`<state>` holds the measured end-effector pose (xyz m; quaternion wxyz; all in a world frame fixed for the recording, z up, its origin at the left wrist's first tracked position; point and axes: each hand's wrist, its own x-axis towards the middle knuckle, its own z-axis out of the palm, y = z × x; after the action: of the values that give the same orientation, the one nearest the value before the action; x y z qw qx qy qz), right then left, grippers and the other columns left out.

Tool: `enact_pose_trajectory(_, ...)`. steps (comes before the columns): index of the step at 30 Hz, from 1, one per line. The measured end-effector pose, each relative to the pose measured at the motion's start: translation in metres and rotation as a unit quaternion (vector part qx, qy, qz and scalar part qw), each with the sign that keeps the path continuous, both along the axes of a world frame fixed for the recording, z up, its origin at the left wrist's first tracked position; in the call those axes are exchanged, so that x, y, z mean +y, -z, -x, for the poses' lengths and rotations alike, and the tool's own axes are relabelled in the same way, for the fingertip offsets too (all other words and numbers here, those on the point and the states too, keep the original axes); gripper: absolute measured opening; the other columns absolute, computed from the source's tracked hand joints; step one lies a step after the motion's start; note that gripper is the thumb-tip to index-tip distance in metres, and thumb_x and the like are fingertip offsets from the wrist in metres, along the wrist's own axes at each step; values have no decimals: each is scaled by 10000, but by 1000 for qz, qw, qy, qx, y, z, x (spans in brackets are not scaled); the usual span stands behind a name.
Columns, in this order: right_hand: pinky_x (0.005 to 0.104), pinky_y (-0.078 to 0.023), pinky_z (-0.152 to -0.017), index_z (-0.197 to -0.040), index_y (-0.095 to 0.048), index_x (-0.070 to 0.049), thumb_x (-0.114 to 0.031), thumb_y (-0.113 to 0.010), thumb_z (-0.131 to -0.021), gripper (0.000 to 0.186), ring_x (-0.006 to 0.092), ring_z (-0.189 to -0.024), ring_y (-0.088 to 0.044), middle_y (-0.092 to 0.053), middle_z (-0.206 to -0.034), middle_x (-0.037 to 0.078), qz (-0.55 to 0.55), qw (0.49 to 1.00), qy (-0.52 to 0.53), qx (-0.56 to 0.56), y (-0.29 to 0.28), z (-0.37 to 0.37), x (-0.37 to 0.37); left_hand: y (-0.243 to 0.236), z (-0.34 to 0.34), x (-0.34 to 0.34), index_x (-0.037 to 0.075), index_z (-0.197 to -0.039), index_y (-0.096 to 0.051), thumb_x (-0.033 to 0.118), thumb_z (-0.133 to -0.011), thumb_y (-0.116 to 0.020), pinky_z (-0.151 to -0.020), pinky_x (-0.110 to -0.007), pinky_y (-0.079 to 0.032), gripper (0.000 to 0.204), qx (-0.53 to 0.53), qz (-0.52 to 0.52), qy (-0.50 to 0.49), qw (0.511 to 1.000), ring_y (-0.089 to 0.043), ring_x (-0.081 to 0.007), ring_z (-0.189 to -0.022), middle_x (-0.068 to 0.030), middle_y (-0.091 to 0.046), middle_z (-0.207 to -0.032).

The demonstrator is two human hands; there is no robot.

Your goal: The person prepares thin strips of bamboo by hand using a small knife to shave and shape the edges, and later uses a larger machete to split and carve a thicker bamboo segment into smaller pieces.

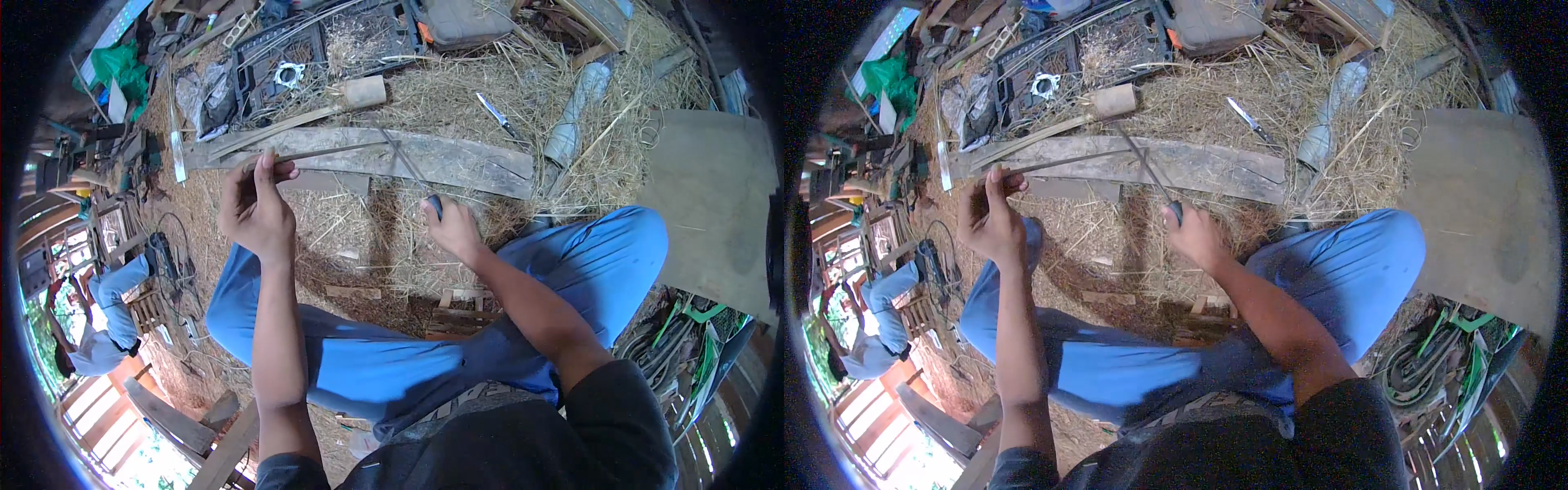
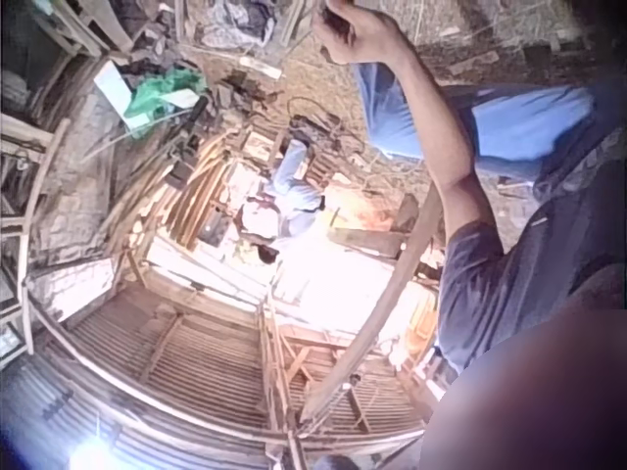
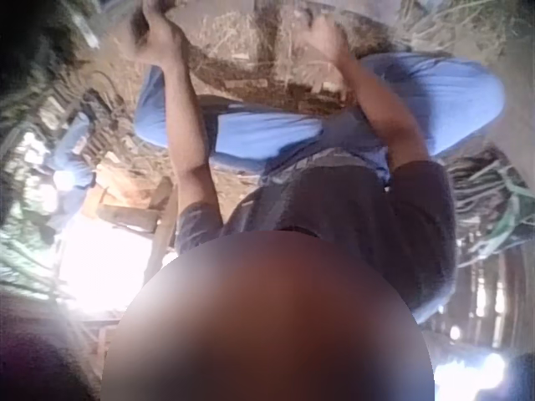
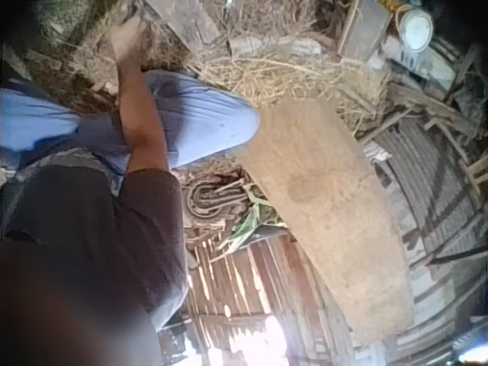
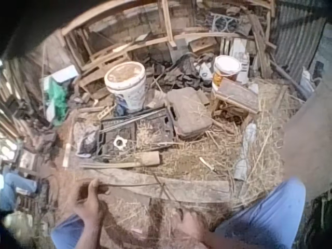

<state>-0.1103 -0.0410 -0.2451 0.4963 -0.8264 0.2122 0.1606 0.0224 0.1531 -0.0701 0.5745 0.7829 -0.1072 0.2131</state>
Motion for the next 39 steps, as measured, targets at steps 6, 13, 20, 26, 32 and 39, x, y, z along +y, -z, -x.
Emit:
enact_pose_trajectory(6, 564, -513, -723, -1042, -630, 28, -404, -543, -1001, 443, 518, -795, -659, -653, -801, 318, -46, 992, -9, -121, -13, 12, 18, -4, -4, -3, -95, -980, -636, -5, -965, -641, -637, -308, -608, 91, -5, 16, -21, 1000, -713, -193, -695, -153, -706, -828)
enact_pose_trajectory(13, 561, -534, -734, -1080, -619, 44, -348, -561, -998, 404, 497, -793, -678, -668, -818, 320, -28, 999, -12, -38, -4, 7, 14, -2, -1, 3, -82, -967, -643, -1, -960, -653, -631, -303, -606, 82, -4, 18, -30, 999, -705, -178, -685, -143, -698, -820)
enact_pose_trajectory(20, 552, -535, -716, -1051, -628, 42, -385, -549, -1009, 436, 499, -789, -674, -663, -807, 317, 18, 1000, 26, -1, 25, 8, 1, 1, -8, 2, -69, -908, -634, 1, -957, -661, -629, -305, -605, 89, 10, 35, -34, 999, -692, -165, -679, -127, -695, -793)
enact_pose_trajectory(26, 556, -534, -699, -1101, -602, 58, -381, -553, -1004, 453, 499, -778, -676, -662, -797, 324, -40, 998, 36, 21, 10, 14, 10, -7, -8, -8, -53, -877, -635, 42, -953, -692, -629, -253, -543, 134, 4, 18, -85, 996, -655, -116, -659, -119, -701, -758)
enact_pose_trajectory(32, 564, -528, -707, -1118, -588, 79, -400, -545, -1004, 495, 530, -785, -657, -658, -793, 330, 3, 999, -15, -35, 2, 12, 10, -7, -4, 0, -46, -884, -637, 39, -947, -699, -639, -254, -548, 123, -20, -37, -86, 995, -663, -118, -669, -112, -709, -768)
enact_pose_trajectory(39, 558, -513, -771, -1046, -606, 86, -367, -591, -982, 458, 516, -854, -657, -662, -823, 325, 21, 997, 6, 80, 18, 11, -2, -3, -4, -4, -46, -900, -645, 42, -946, -700, -639, -266, -576, 113, 3, 27, -86, 996, -678, -126, -696, -110, -712, -805)
